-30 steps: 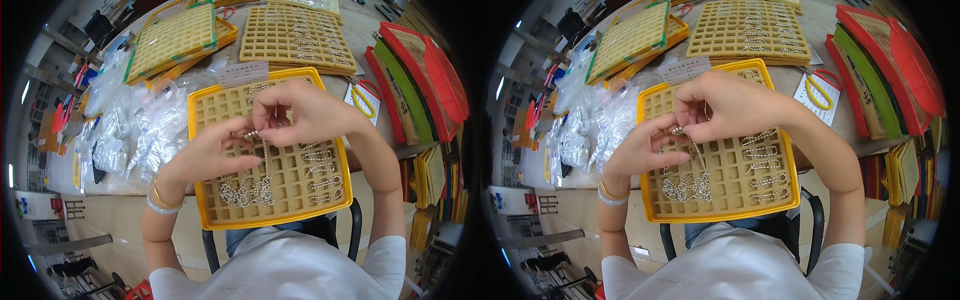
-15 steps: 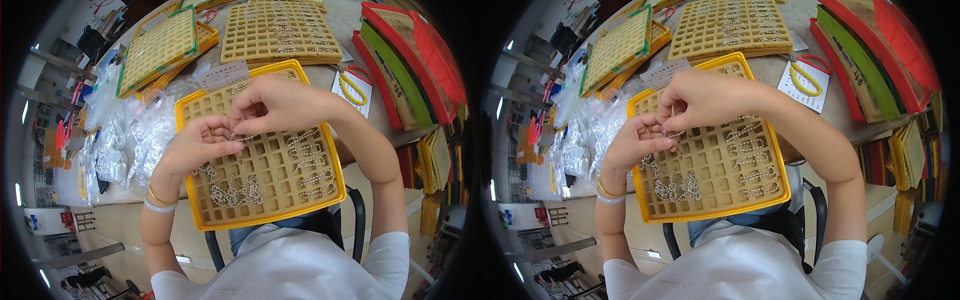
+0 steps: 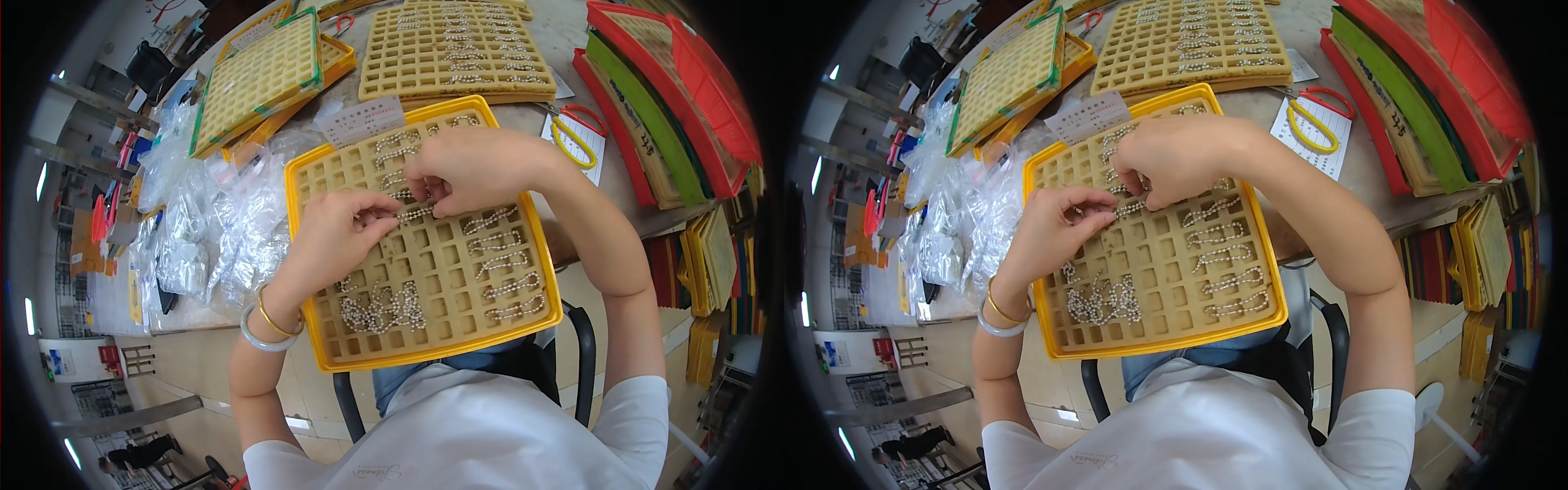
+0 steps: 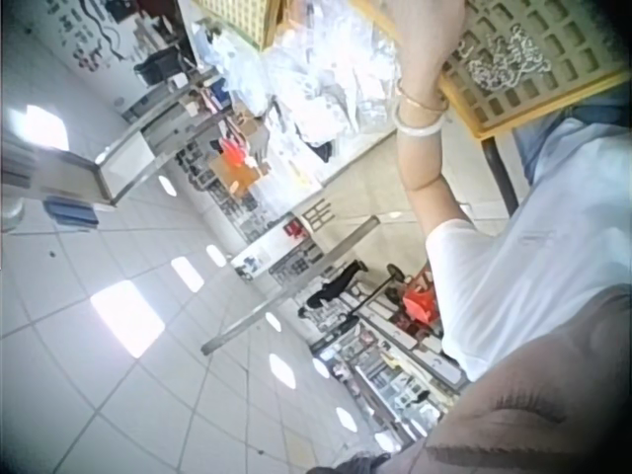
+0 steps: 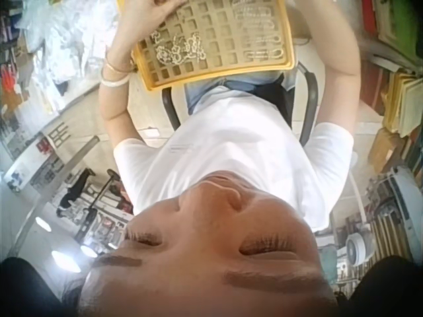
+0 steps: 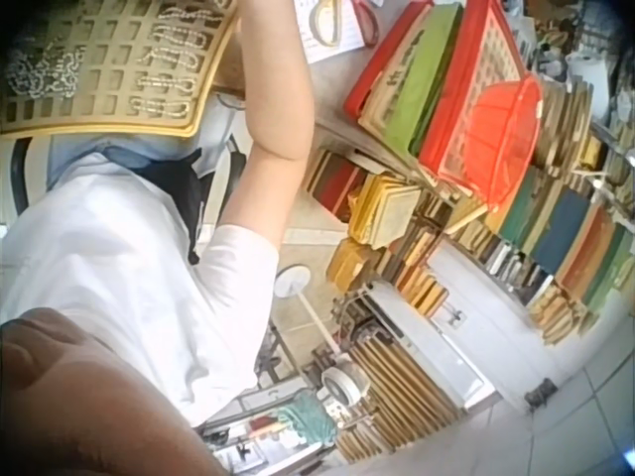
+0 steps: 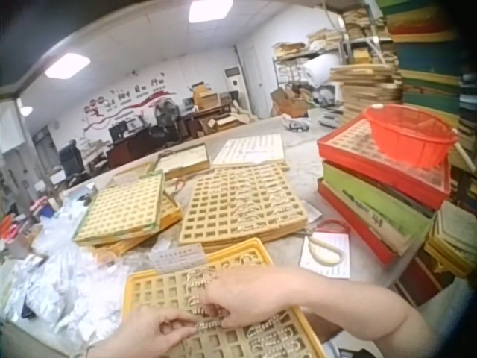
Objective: The person arranges small silver jewelry pieces into the compartments of a yellow plastic tray. They then handle clear plastic bags, separating and organizing them on the table. Finally, the person picks up a green tray containing jewelry and walks to another area to place items into a display stand.
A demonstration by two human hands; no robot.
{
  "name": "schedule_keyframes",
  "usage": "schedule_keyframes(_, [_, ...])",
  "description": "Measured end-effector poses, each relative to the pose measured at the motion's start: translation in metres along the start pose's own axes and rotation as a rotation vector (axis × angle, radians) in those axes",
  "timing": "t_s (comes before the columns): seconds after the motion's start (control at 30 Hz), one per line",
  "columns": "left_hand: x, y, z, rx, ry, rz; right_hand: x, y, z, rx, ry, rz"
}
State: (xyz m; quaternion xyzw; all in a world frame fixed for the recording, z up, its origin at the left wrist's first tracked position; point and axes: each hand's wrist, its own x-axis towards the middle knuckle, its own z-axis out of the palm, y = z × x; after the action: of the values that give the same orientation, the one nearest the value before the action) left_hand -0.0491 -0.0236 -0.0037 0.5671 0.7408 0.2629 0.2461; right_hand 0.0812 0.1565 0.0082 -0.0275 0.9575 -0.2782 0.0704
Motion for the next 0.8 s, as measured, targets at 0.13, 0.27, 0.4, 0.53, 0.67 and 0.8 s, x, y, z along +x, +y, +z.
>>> schedule_keyframes(0.13, [-0.012, -0.011, -0.01, -0.132, 0.104, -0.052, -0.002, 0.002, -0.004, -0.012, 0.061, -0.024])
schedule_keyframes(0.27, [-0.036, -0.006, -0.022, -0.03, -0.009, 0.013, -0.004, -0.003, -0.004, 0.055, 0.118, -0.051])
schedule_keyframes(0.4, [-0.057, -0.002, -0.006, 0.126, -0.098, 0.087, -0.001, -0.009, 0.007, 0.012, 0.028, -0.054])
schedule_keyframes(0.53, [-0.061, -0.007, -0.001, 0.266, 0.001, 0.182, -0.001, -0.011, 0.003, -0.033, -0.011, -0.026])
schedule_keyframes(0.67, [-0.061, 0.0, -0.002, 0.312, -0.11, 0.058, 0.002, -0.022, 0.001, -0.005, 0.057, -0.082])
schedule_keyframes(0.8, [-0.062, 0.005, -0.011, -0.053, -0.094, 0.029, 0.003, -0.035, 0.006, 0.229, 0.111, -0.165])
